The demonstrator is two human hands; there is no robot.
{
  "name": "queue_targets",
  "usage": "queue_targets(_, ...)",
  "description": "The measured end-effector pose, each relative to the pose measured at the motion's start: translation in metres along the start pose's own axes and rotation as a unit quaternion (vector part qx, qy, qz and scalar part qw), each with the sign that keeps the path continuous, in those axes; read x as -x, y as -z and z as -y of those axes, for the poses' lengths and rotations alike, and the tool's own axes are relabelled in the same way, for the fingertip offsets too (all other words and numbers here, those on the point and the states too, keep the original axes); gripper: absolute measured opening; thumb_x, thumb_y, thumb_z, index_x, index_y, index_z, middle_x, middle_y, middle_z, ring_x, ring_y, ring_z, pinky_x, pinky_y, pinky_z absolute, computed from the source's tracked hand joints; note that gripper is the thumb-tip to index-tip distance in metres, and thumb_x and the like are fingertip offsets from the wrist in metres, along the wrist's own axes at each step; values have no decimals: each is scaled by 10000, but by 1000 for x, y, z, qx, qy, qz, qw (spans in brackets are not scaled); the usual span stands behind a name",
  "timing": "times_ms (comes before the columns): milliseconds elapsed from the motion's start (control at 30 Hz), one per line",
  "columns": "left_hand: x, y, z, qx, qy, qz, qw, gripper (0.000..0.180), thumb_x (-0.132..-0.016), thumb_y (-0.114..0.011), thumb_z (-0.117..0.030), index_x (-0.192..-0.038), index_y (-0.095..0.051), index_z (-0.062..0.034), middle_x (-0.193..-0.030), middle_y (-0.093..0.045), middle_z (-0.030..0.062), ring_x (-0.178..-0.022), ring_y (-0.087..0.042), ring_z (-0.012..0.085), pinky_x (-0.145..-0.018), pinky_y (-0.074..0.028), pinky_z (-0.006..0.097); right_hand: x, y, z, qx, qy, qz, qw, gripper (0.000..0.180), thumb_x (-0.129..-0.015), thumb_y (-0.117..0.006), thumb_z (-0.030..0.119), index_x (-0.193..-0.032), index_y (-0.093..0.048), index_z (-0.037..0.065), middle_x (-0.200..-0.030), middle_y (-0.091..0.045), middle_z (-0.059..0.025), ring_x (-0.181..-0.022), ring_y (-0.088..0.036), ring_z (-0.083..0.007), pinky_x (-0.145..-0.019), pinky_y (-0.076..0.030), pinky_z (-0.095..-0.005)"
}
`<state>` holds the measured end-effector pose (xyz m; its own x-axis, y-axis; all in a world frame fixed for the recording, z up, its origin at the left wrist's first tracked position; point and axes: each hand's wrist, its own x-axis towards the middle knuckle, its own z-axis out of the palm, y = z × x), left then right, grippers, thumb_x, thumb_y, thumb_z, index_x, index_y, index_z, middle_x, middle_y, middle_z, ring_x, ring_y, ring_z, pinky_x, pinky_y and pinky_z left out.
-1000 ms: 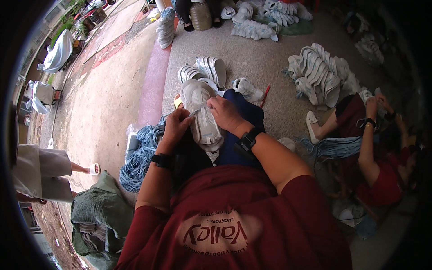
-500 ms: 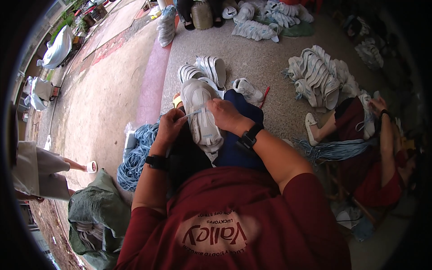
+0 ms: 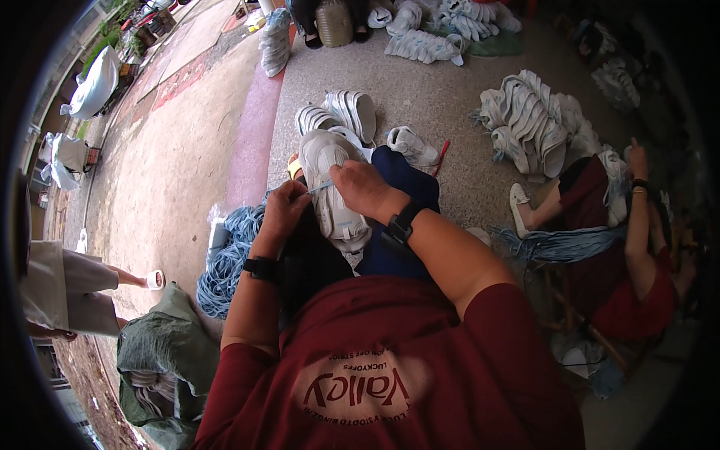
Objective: Lacing white athletic shoes in a manufacturing or assembly setting.
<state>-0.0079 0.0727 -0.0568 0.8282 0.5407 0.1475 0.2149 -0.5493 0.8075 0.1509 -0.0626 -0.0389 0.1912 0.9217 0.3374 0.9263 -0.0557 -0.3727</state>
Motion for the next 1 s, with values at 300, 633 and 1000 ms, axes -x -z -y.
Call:
queue_targets(300, 20, 34, 14, -58, 52, -13, 997, 123, -747, -647, -104, -813, -587, -18, -743, -629, 157, -708, -622, 311, -637, -477, 358, 14, 54, -43, -37, -16, 169, 985, 77, -683, -531, -17, -732, -486, 21, -668, -537, -141, -686, -560, -316, -611, -444, -386)
queue_targets(633, 30, 35, 28, -121, 68, -92, 986, 84, -767, -607, -92, -810, -598, -20, -729, -630, 161, -690, -623, 320, -632, -482, 370, 18, 25, -29, -218, -72, 32, 973, 115, -730, -559, -20, -841, -539, 1, -734, -554, -144, -686, -566, -283, -648, -448, -343)
queue_targets(1000, 71, 81, 85, -52, 224, -298, 926, 128, -794, -589, -135, -850, -613, -23, -770, -646, 153, -725, -633, 283, -660, -477, 365, 84, 9, -128, 87, -85, -70, 990, 139, -792, -486, 71, -666, -512, 18, -661, -531, -221, -675, -555, -409, -571, -419, -480)
